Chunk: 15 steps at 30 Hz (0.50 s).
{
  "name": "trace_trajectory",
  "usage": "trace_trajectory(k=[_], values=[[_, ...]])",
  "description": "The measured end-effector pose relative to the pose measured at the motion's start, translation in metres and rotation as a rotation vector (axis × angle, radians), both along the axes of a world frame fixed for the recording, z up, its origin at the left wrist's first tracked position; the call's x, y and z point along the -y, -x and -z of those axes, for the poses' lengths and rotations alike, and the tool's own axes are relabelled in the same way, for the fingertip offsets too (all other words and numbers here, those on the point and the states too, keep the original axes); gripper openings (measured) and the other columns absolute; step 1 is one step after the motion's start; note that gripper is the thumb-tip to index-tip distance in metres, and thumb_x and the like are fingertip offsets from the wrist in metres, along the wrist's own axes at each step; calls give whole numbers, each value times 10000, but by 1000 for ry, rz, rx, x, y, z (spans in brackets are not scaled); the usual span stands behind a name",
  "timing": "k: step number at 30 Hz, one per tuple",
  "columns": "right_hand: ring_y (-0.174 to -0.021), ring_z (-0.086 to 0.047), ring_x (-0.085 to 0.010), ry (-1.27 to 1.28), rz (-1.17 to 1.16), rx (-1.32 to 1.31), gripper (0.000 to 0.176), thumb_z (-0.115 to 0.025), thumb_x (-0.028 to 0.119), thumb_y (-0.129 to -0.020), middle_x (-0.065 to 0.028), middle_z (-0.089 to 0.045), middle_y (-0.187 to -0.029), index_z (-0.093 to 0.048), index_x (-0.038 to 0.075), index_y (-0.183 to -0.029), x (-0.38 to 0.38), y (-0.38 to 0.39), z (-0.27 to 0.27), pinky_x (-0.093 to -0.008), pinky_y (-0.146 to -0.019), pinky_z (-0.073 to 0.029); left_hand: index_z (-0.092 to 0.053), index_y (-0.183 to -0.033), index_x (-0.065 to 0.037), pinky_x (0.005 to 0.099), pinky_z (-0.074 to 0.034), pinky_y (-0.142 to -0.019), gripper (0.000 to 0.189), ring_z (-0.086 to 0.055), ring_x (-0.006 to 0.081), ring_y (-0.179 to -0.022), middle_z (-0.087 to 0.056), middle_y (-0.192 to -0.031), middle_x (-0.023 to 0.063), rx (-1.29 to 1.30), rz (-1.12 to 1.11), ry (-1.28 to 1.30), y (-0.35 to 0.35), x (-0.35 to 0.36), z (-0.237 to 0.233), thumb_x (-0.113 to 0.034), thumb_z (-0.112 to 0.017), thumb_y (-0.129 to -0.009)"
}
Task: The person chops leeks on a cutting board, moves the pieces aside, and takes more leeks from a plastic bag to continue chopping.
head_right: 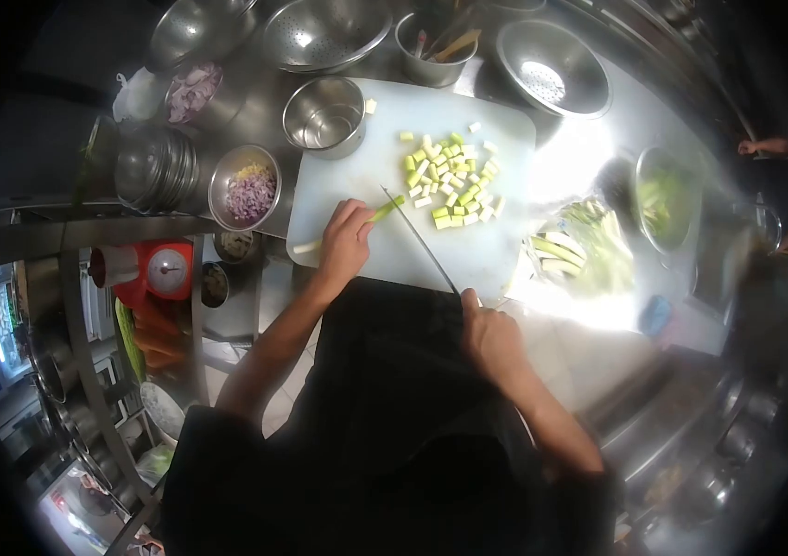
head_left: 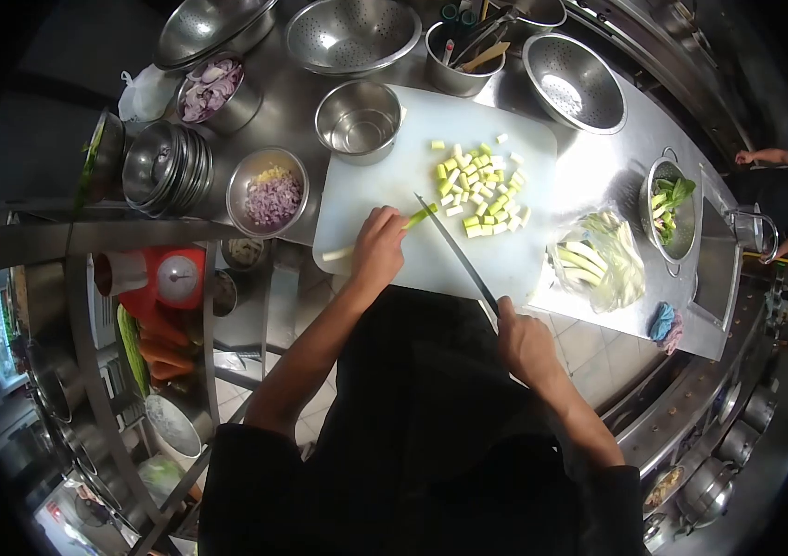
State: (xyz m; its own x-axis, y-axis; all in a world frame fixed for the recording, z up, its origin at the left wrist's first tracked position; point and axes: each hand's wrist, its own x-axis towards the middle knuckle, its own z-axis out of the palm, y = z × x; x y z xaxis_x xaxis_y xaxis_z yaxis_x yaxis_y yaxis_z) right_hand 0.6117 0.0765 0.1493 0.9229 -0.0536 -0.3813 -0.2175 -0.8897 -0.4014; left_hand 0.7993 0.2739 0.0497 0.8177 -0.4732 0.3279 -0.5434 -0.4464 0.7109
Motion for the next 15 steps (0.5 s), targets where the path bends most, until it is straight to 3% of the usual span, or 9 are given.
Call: trace_trajectory(k=[4, 9, 11, 15], values=[[-623, -611, -432, 18, -24, -84, 321, -426, 41, -860, -251, -608, -666, -444, -60, -1164, -3, -13, -6, -526, -577, -475, -577, -900, 4, 411, -447, -744, 220, -538, 324, -870, -541, -902, 120, 5, 54, 6, -3, 4, 5, 102, -620, -708], [-662, -597, -461, -66, -9, 39, 289, -449, 66, -882, -274, -603, -686, -445, -25, -1157, -3, -42, 55, -543, -616, -466, -559, -835, 7, 411, -442, -740, 146, -532, 316, -871, -541, -889, 114, 68, 83, 29, -2, 4, 5, 79, -618, -723], [-687, -577, -491, -167, 107, -5, 278, -491, 89, -898, -290, -592, -689, -434, -8, -1152, -3, -47, 57, -560, -641, -445, -572, -825, 13, 419, -452, -705, 101, -557, 339, -833, -572, -874, 145, -47, 13, 165, -1, 3, 1, 66, -614, -751], [-690, -567, -503, -351, 238, -53, 296, -530, 104, -902, -299, -583, -686, -422, -10, -1153, 10, -30, 48, -568, -629, -427, -568, -821, 15, 425, -446, -675, 74, -566, 343, -788, -573, -834, 150, -115, -43, 108, -14, -11, 4, 21, -624, -774]])
